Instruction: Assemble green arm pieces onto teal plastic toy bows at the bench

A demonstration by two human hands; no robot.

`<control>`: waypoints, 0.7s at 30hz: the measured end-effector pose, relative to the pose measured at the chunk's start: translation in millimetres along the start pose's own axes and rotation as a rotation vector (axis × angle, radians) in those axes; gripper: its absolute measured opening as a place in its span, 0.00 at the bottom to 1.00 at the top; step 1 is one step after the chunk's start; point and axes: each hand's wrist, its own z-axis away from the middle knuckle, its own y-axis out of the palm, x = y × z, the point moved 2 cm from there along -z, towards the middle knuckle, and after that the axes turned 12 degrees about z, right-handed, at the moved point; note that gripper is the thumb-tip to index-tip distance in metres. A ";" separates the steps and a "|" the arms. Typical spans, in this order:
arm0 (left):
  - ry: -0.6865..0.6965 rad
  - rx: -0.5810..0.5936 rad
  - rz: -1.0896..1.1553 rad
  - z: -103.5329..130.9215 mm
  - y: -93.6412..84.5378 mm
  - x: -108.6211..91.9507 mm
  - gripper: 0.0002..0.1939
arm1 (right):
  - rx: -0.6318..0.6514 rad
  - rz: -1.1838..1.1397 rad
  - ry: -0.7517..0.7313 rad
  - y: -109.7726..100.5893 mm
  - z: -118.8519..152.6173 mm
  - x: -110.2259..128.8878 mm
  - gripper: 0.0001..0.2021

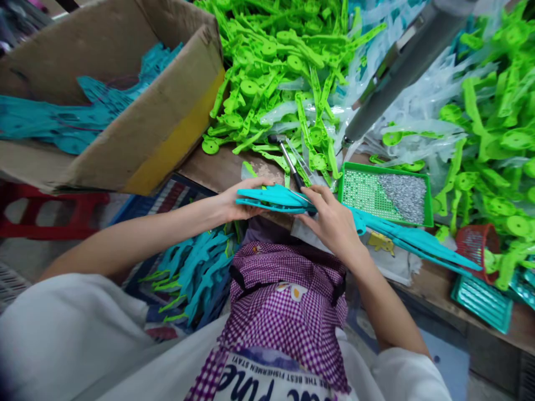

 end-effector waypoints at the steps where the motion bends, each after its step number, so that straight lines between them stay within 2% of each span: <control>1: -0.006 0.004 0.005 0.7 1.6 0.0 0.06 | 0.016 -0.062 0.001 -3.0 0.5 -1.4 0.27; 3: -0.011 -0.033 0.011 1.4 3.6 -0.5 0.06 | 0.058 -0.198 -0.001 -10.0 2.0 -3.0 0.28; 6: -0.042 -0.098 -0.040 -0.2 5.1 -2.8 0.08 | 0.072 -0.247 0.047 -26.6 8.1 -6.4 0.20; 9: -0.081 -0.102 -0.101 -4.3 5.1 -7.0 0.09 | -0.034 -0.027 0.152 -50.1 18.3 -14.4 0.16; 12: -0.080 -0.101 -0.092 -7.0 4.2 -11.1 0.09 | -0.037 0.218 0.107 -65.5 27.2 -23.9 0.14; 16: -0.082 -0.126 -0.061 -4.8 6.0 -11.6 0.09 | 0.036 0.361 -0.042 -62.0 30.1 -33.1 0.14; 21: -0.060 -0.142 -0.087 -2.1 10.0 -11.1 0.08 | 0.036 0.391 -0.084 -52.8 21.9 -29.9 0.15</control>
